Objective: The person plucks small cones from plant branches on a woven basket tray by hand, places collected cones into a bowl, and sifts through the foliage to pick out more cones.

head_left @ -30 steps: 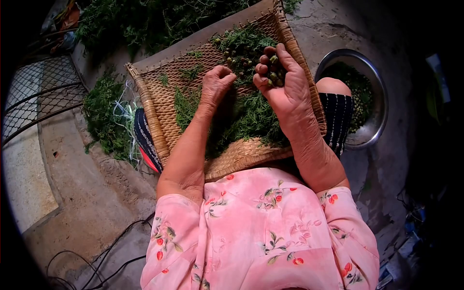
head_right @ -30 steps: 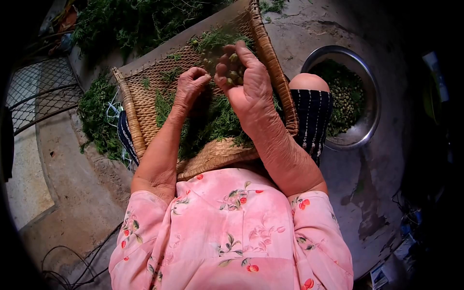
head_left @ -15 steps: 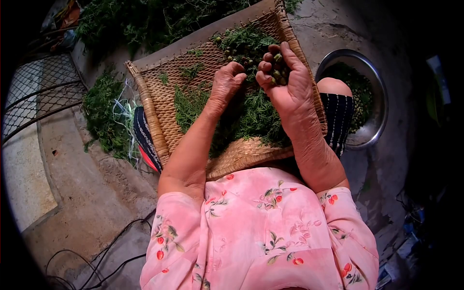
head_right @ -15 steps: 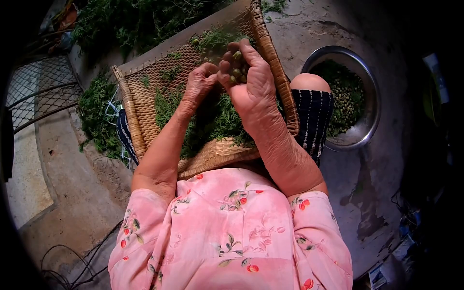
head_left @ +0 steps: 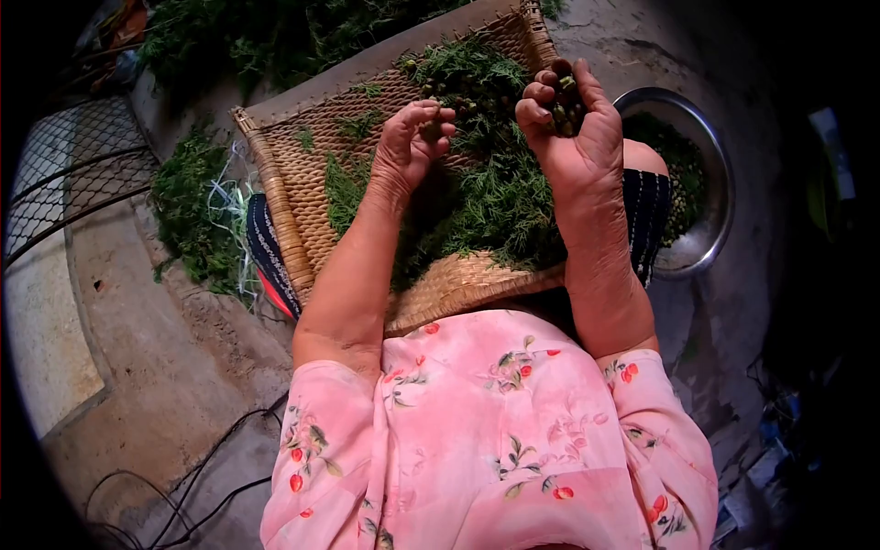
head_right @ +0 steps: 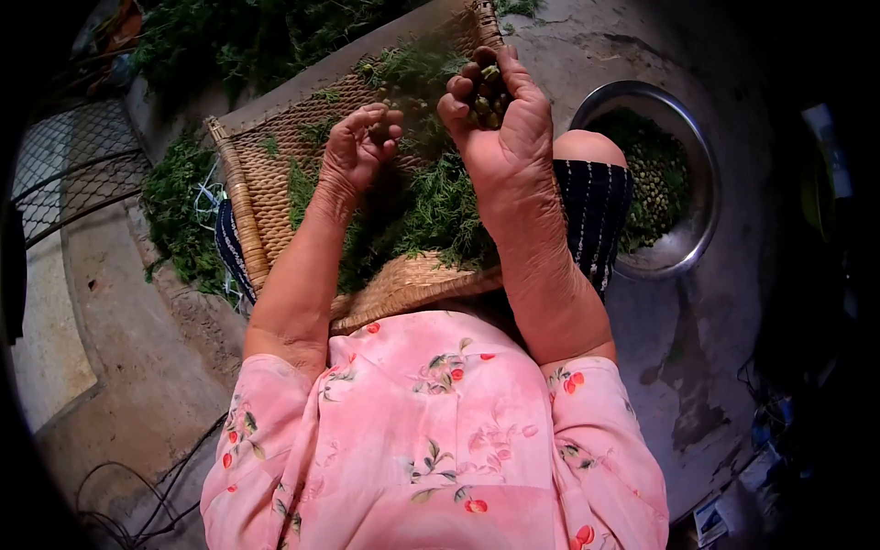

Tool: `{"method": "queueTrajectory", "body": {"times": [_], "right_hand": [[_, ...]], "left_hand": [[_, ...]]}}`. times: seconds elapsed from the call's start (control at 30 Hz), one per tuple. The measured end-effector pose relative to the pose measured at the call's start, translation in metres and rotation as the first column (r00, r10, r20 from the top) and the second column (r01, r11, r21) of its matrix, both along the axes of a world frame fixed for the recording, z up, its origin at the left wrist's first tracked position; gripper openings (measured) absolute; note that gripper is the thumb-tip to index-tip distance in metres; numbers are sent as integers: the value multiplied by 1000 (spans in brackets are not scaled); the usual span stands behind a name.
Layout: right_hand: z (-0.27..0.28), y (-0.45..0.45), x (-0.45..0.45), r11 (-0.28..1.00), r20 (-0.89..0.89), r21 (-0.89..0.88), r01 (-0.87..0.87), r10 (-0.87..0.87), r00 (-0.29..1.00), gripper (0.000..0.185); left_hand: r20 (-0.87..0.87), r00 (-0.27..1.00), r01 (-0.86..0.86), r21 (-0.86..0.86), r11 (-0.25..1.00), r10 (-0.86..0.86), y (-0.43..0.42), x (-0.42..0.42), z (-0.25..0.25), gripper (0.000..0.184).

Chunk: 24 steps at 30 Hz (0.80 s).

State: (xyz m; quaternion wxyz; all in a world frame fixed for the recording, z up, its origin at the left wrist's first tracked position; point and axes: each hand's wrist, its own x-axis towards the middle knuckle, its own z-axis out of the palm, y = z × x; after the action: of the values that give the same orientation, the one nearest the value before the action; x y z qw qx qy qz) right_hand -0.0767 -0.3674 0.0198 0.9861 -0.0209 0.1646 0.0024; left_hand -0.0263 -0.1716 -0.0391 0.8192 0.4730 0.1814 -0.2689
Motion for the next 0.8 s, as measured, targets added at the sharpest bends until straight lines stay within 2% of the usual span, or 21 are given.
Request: {"method": "queueTrajectory", "body": {"times": [0.03, 0.13, 0.17, 0.23, 0.27, 0.3, 0.33, 0.37, 0.4, 0.43, 0.5, 0.53, 0.57, 0.63, 0.67, 0.7, 0.77, 0.8], "right_hand": [[0, 0, 0, 1000, -3, -3, 2, -2, 1000, 20], [-2, 0, 1, 999, 9, -30, -17, 18, 1000, 20], [-3, 0, 1, 1000, 9, -21, -21, 21, 1000, 20], [-4, -1, 1, 1000, 7, -15, -27, 27, 1000, 20], [-4, -1, 1, 999, 13, -3, -32, 32, 999, 20], [-4, -2, 1, 999, 20, 9, -37, 37, 999, 20], [-3, -2, 1, 999, 20, 8, -37, 37, 999, 20], [0, -1, 0, 1000, 12, -6, -25, 25, 1000, 19], [1, -1, 0, 1000, 5, -20, -12, 12, 1000, 19], [0, -2, 0, 1000, 3, -21, -11, 11, 1000, 19], [-2, -2, 0, 1000, 14, -10, -9, 9, 1000, 19], [-3, -2, 0, 1000, 14, -10, -9, 9, 1000, 19], [-3, -2, -1, 1000, 19, -8, -12, 12, 1000, 19], [-4, -1, 0, 1000, 25, -5, -16, 16, 1000, 19], [-4, 0, 0, 1000, 20, -11, -12, 12, 1000, 20], [-4, 0, 0, 1000, 12, -16, -7, 7, 1000, 20], [-2, 0, 0, 999, -8, -33, -12, 12, 1000, 20], [-1, 0, 0, 999, -25, -49, -20, 19, 999, 20]], "left_hand": [[-18, 999, -42, -71, 997, 41, -5, 0, 7, 20], [46, 998, 51, -14, 999, -50, -20, -1, 13, 22], [78, 988, 126, 104, 987, -135, -24, 2, 5, 23], [216, 947, 175, 279, 944, -240, -39, -5, 3, 15], [243, 904, 230, 414, 881, -351, -43, -7, -3, 21], [379, 760, 170, 668, 724, -528, -48, -7, -10, 20], [400, 682, 60, 804, 591, -613, -50, -12, -16, 18], [392, 600, -72, 895, 441, -697, -49, -19, -23, 16], [275, 599, -17, 944, 331, -752, -46, -23, -19, 13], [274, 598, -15, 943, 331, -753, -41, -23, -19, 13], [173, 447, 179, 944, 277, -877, -26, -21, -18, 16], [111, 333, 264, 942, 205, -937, -19, -18, -16, 14], [110, 334, 265, 942, 205, -936, -11, -19, -15, 14], [-31, -21, 459, 888, -37, -999, -1, -24, 0, 14], [-93, -67, 498, 860, -114, -993, 1, -25, 8, 15], [-92, -69, 500, 858, -114, -993, 5, -22, 11, 15], [-103, 91, 619, 785, -25, -991, 16, -18, 15, 16], [-128, 141, 617, 787, -14, -982, 18, -12, 20, 16]]}}
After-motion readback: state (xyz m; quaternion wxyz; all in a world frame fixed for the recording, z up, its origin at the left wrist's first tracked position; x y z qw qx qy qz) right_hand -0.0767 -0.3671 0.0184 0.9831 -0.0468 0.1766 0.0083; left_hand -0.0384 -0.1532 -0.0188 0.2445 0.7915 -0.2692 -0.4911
